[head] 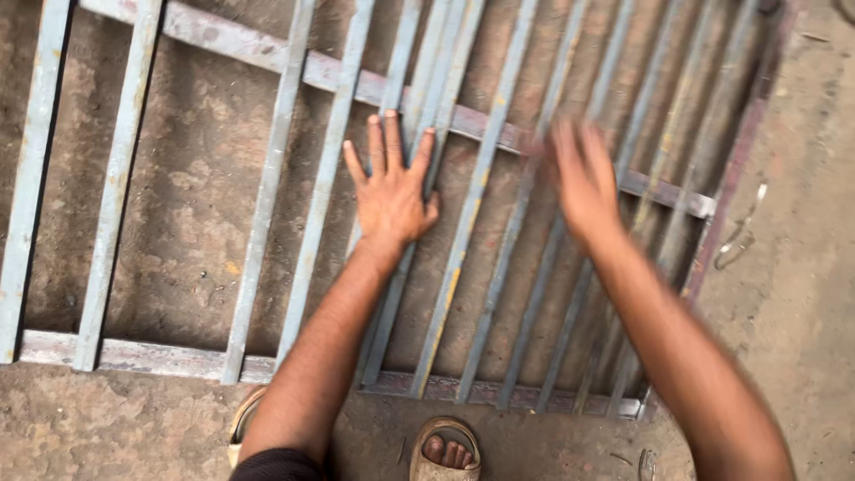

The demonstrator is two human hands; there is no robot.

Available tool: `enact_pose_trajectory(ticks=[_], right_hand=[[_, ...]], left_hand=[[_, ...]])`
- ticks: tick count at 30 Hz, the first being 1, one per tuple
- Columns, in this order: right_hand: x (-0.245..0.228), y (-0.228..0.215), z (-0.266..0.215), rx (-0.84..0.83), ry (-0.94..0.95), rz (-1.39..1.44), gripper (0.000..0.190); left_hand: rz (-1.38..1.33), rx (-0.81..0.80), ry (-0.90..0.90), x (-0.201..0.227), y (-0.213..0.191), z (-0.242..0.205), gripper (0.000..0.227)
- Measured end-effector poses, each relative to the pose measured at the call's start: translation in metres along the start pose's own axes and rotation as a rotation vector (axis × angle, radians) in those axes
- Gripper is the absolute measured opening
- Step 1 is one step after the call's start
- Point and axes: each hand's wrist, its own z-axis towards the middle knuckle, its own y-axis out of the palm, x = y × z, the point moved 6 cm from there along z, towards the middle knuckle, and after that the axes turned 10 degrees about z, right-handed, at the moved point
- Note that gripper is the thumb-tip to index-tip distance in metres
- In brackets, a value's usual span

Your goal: The person measures the spacing between vertical bars on a metal grate frame using a small white ruler. They repeatedly place the ruler between different bars, adjust its position, and appear to mark or check alignment. The person shifts their position slightly to access different sections of the frame.

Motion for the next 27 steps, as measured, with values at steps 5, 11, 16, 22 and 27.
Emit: enact_pose_trajectory(ticks=[5,11,16,22,27], right_hand=[[-0.016,0.132,0.189,0.164,-0.324,-0.072,0.034],[0.010,0.160,0.209,0.350,-0.603,-0.192,0.033],[0.014,0.181,0.187,0.152,-0.751,0.243,0.025],[0.024,0.243,0.172,0.054,-0.705,0.117,0.027],[0.018,0.291,0.174,0.121,-0.759,-0.045,0.024]], left_hand=[[-0.072,-0.017,-0.003,0.000,-0.008,0.006,0.099],[-0.107,-0.054,0.021,-0.001,-0.004,0.008,0.096],[-0.097,-0.124,0.018,-0.006,-0.002,0.004,0.096],[0.010,-0.070,-0.098,-0.062,-0.005,-0.007,0.088],[0.015,-0.063,-0.135,-0.097,-0.014,-0.006,0.084]])
